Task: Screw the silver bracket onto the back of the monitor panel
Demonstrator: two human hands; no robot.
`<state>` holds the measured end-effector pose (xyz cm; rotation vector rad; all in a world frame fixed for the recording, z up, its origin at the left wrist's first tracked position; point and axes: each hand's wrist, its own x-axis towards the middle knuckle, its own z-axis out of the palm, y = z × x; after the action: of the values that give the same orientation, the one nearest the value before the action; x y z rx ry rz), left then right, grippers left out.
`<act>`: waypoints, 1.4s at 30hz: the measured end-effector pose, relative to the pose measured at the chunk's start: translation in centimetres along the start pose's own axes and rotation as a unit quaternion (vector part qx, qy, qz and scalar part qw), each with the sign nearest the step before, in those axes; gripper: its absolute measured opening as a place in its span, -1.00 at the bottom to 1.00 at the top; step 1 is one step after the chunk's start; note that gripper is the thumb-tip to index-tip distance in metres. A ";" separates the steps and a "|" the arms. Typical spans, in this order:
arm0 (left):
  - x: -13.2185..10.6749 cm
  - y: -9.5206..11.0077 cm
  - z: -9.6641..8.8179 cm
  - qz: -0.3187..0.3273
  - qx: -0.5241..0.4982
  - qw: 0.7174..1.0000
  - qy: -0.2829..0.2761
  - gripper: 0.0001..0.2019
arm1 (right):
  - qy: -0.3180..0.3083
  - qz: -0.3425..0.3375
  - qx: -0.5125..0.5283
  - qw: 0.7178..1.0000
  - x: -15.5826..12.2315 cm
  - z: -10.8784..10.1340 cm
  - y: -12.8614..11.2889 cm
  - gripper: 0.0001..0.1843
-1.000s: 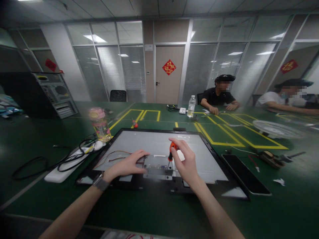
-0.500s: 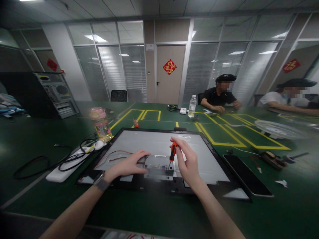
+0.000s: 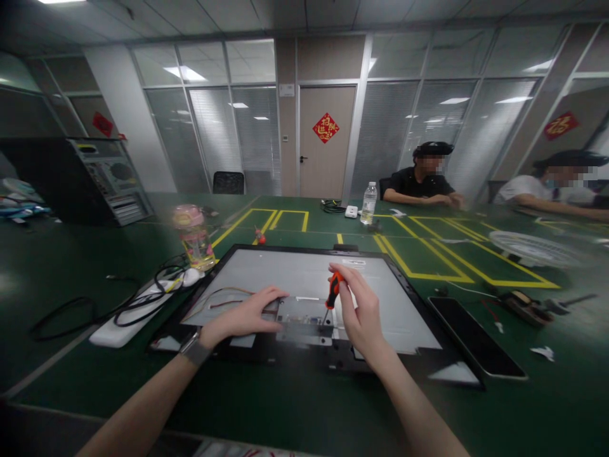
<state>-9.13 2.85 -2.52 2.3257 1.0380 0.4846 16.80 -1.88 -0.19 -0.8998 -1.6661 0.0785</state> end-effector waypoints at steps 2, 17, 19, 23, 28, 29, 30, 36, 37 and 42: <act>0.0 0.0 0.0 -0.001 0.000 1.000 0.000 -0.39 | 0.010 -0.013 -0.016 1.000 0.1 0.1 -0.2 -0.69; 0.0 0.2 -0.1 0.001 0.006 1.000 -0.001 -0.38 | -0.006 -0.042 0.005 0.999 -0.1 -0.2 0.0 -0.62; 0.0 0.1 -0.1 0.002 0.007 1.000 -0.001 -0.38 | -0.001 -0.042 0.003 0.999 -0.1 -0.1 -0.2 -0.63; 0.0 0.1 0.0 0.006 0.011 1.000 0.003 -0.38 | 0.035 -0.046 -0.024 0.998 0.1 0.1 -0.5 -0.69; 0.1 0.0 0.1 0.006 0.010 1.000 0.004 -0.40 | 0.050 -0.003 0.016 0.999 0.2 0.1 -0.3 -0.80; 0.1 0.0 0.1 0.005 0.009 1.000 0.005 -0.40 | 0.048 0.021 0.055 0.997 0.2 0.0 -0.1 -0.84; 0.1 0.0 0.1 0.004 0.008 1.000 0.006 -0.40 | 0.044 0.051 0.102 0.992 0.2 0.0 0.1 -0.89; 0.1 -0.1 0.1 0.007 0.004 1.000 0.001 -0.39 | 0.024 0.189 0.301 0.934 0.4 0.0 1.1 -0.82; 0.1 0.0 0.1 0.007 0.004 1.000 0.001 -0.39 | 0.021 0.191 0.313 0.930 0.5 0.0 1.0 -0.80; 0.0 0.1 0.0 0.001 0.004 1.000 0.002 -0.39 | 0.010 0.186 0.300 0.936 0.5 0.1 0.7 -0.83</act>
<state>-9.09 2.76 -2.46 2.3343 1.0405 0.4876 17.07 -1.02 -0.14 -0.7206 -1.3122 0.7909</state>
